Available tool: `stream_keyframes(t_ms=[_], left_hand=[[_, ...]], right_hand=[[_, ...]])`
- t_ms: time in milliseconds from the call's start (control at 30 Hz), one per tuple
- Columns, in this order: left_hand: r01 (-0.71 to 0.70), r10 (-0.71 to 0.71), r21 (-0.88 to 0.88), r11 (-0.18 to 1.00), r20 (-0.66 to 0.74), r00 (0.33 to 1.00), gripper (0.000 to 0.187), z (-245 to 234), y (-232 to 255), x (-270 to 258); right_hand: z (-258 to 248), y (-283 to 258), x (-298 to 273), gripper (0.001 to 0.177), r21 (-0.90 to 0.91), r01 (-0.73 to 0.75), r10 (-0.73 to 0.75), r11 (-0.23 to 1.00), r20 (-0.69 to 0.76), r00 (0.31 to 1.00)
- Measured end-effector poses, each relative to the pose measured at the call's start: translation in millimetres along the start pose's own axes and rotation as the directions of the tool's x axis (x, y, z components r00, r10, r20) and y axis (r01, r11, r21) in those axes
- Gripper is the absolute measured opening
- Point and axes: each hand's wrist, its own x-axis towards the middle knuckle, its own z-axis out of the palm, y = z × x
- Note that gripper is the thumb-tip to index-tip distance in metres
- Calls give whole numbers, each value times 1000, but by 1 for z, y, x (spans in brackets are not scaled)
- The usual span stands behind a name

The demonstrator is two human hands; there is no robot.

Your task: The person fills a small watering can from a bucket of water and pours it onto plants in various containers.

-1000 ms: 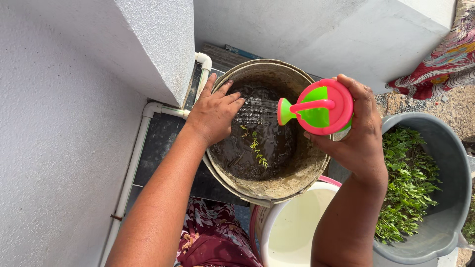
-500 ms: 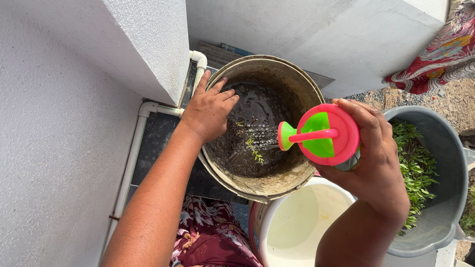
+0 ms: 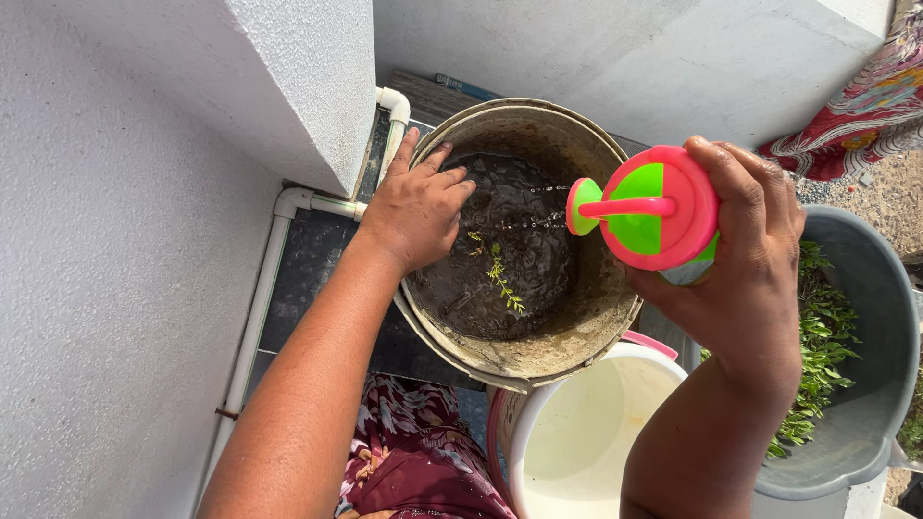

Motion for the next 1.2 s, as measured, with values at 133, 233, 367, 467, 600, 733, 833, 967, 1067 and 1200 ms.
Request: stream_keyframes(t_ms=[133,233,367,467,600,733,833,967,1067,1200], left_hand=[[-3,3,-1,1000,-8,1000,40,1,0,0],[-8,8,29,1000,-8,1000,39,1,0,0],[-19,19,5,1000,-20,1000,38,2,-1,0],[-14,14,3,1000,-33,999,36,4,0,-1],[-5,5,-4,1000,-31,1000,35,3,0,-1],[-5,4,-30,1000,-16,1000,38,0,0,0],[-1,1,-47,999,-7,1000,41,0,0,0],[-5,5,-33,999,-14,1000,40,1,-1,-2],[-10,9,-28,1000,-13,1000,40,1,-1,-1],[-11,11,-12,1000,-3,1000,40,3,-2,-1]], right_hand=[[-3,0,-3,94,-108,-42,44,993,10,999],[-6,0,-8,96,-146,-66,75,987,51,996],[-10,-3,-8,93,-163,-54,61,985,37,997],[-10,-7,-8,87,-147,2,2,989,23,1000],[-10,-21,-7,80,-144,27,-22,989,36,999],[-17,-37,-7,69,-124,70,-64,990,48,997],[-21,-45,-9,54,-188,66,-54,980,71,996],[-27,-48,-17,43,-255,158,-153,954,40,987],[-26,-46,-23,38,-318,201,-207,927,16,978],[-21,-37,-30,38,-383,312,-310,869,69,948]])
